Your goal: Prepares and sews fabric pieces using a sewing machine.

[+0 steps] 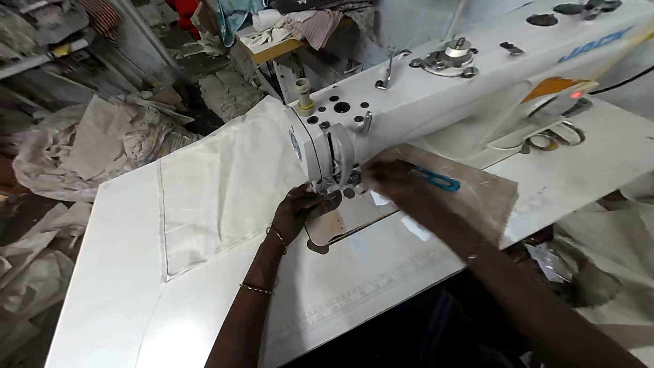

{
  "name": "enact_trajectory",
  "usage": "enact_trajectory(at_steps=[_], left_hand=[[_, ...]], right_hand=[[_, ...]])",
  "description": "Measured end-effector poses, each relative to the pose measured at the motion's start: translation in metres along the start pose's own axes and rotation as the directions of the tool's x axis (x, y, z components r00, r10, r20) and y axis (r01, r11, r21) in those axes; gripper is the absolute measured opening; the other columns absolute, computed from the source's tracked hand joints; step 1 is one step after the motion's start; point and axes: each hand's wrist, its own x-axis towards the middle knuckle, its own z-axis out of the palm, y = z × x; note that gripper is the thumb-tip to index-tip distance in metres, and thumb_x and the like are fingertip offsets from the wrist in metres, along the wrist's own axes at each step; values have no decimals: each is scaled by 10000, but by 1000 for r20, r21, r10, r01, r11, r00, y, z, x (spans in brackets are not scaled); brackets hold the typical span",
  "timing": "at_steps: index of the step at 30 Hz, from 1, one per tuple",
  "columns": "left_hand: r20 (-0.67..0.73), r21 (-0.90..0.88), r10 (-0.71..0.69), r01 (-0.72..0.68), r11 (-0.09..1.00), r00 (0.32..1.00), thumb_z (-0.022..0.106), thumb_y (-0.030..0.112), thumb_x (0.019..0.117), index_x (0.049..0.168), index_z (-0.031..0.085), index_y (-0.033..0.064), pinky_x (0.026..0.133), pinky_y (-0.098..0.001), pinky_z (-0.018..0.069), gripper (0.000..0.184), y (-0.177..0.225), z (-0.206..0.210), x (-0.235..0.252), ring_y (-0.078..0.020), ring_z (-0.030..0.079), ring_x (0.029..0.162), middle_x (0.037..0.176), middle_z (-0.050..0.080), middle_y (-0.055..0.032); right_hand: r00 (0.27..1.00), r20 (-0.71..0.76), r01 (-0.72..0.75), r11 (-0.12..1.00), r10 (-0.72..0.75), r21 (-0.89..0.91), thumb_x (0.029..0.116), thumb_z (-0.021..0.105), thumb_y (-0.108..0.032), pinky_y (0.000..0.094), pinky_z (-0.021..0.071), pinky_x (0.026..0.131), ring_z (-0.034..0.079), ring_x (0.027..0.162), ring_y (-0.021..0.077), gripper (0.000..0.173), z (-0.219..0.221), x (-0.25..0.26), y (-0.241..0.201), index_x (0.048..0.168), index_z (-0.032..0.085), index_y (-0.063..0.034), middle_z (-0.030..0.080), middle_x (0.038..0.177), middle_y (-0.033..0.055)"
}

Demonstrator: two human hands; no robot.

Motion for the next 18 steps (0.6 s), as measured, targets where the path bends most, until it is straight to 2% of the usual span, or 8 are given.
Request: enact_trajectory(at_steps=[3, 5, 10, 12, 14, 15, 16, 18], left_hand=[[6, 12, 7, -7, 1000, 1000, 576, -103, 938, 1087, 760, -49, 1146, -493, 378, 243, -1, 0, -1, -386, 574, 1296, 1210, 713, -207], [4, 20, 11, -11, 1000, 1000, 577, -96, 943, 1093, 758, -48, 1154, -496, 370, 241, -2, 1, -2, -386, 569, 1305, 1214, 715, -197], [1, 12, 18, -18, 1000, 1000, 593, -123, 916, 1061, 771, -41, 1178, -512, 341, 244, 1, 8, -8, -380, 573, 1310, 1195, 729, -185], [4, 11, 15, -15, 1000, 1000, 538, -175, 898, 1061, 774, -37, 1192, -515, 318, 318, 5, 10, -14, -388, 556, 1334, 1204, 730, -177], [5, 20, 11, -11, 1000, 1000, 507, -189, 901, 1073, 765, -51, 1197, -521, 304, 339, 9, 11, -17, -410, 541, 1345, 1223, 719, -196], [2, 31, 8, -8, 999, 1000, 508, -186, 904, 1079, 762, -57, 1195, -522, 307, 334, 10, 11, -15, -417, 538, 1346, 1229, 714, -203], [-2, 39, 0, 0, 999, 1000, 519, -175, 912, 1082, 758, -62, 1194, -515, 313, 314, 10, 11, -12, -418, 537, 1347, 1235, 710, -206], [-5, 49, -36, 37, 998, 999, 578, -115, 940, 1095, 752, -62, 1179, -502, 345, 239, 8, 9, -6, -405, 543, 1340, 1255, 701, -203]], right_hand=[[929, -165, -356, 922, 331, -152, 1088, 433, -139, 606, 406, 1113, 532, 1314, 508, 393, -72, -27, 56, 1312, 587, 145, 561, 1398, 333], [887, -205, -447, 881, 414, -154, 1091, 427, -170, 646, 373, 1124, 499, 1338, 540, 420, -80, -58, 92, 1320, 589, 144, 548, 1406, 349], [887, -198, -443, 890, 418, -110, 1066, 467, -129, 676, 416, 1052, 573, 1266, 533, 363, -66, -77, 109, 1234, 658, 130, 620, 1343, 311], [895, -225, -419, 899, 386, -124, 1067, 454, -131, 651, 399, 1092, 534, 1311, 534, 381, -65, -77, 108, 1274, 631, 135, 587, 1381, 321], [897, -258, -403, 904, 360, -143, 1077, 412, -140, 611, 299, 1192, 394, 1429, 530, 432, -67, -79, 101, 1390, 535, 131, 490, 1476, 336], [893, -295, -392, 910, 341, -135, 1079, 402, -147, 617, 259, 1203, 356, 1448, 535, 438, -67, -81, 95, 1390, 530, 134, 481, 1481, 340], [885, -324, -391, 912, 335, -125, 1081, 395, -168, 639, 237, 1198, 344, 1454, 537, 448, -67, -85, 87, 1379, 543, 132, 481, 1484, 335], [869, -367, -400, 908, 332, -125, 1081, 389, -191, 647, 265, 1179, 388, 1428, 529, 456, -65, -105, 60, 1343, 573, 135, 522, 1451, 326]])
